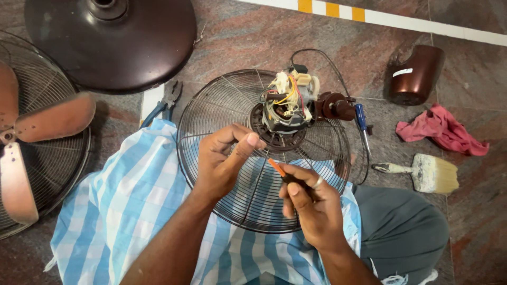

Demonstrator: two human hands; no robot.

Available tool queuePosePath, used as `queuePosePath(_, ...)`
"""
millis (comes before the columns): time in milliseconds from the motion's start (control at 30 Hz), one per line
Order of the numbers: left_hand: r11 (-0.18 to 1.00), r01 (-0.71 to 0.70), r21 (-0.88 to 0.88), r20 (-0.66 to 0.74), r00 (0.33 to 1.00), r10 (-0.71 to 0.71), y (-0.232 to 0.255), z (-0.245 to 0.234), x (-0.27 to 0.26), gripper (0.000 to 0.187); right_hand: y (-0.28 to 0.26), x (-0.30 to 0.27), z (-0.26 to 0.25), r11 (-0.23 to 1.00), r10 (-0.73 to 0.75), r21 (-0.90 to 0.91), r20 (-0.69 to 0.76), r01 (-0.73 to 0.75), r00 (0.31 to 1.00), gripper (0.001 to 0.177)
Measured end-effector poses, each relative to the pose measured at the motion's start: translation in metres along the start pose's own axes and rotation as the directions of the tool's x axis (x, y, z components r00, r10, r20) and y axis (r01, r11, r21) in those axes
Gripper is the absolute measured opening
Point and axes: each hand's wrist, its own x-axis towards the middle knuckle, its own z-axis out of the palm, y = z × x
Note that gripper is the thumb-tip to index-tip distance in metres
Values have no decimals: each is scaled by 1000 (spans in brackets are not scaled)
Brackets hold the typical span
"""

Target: The person sits on the floor and uses screwdrivers to work on the motor housing and internal wiring of a disassembled electric fan. They remove the fan blades, adjust components within the motor assembly, and handle the fan cage and blades.

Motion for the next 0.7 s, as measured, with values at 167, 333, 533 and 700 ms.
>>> queuePosePath(167,993,-16,117,9,1000,15,2,1,1,17,-2,0,11,766,-428,-467,143,442,893,34)
queuePosePath(333,964,84,252,-89,994,-64,5,-1,3,18,-7,4,0,618,-465,-694,55,368,884,30)
queuePosePath(533,566,-137,813,125,990,60,-8,-14,17,28,-8,18,-15,580,-438,-784,-73,220,896,23)
queuePosePath(700,627,-97,773,122,992,3,-14,-13,15,33,1,24,-11,480,-519,-829,-6,286,855,25)
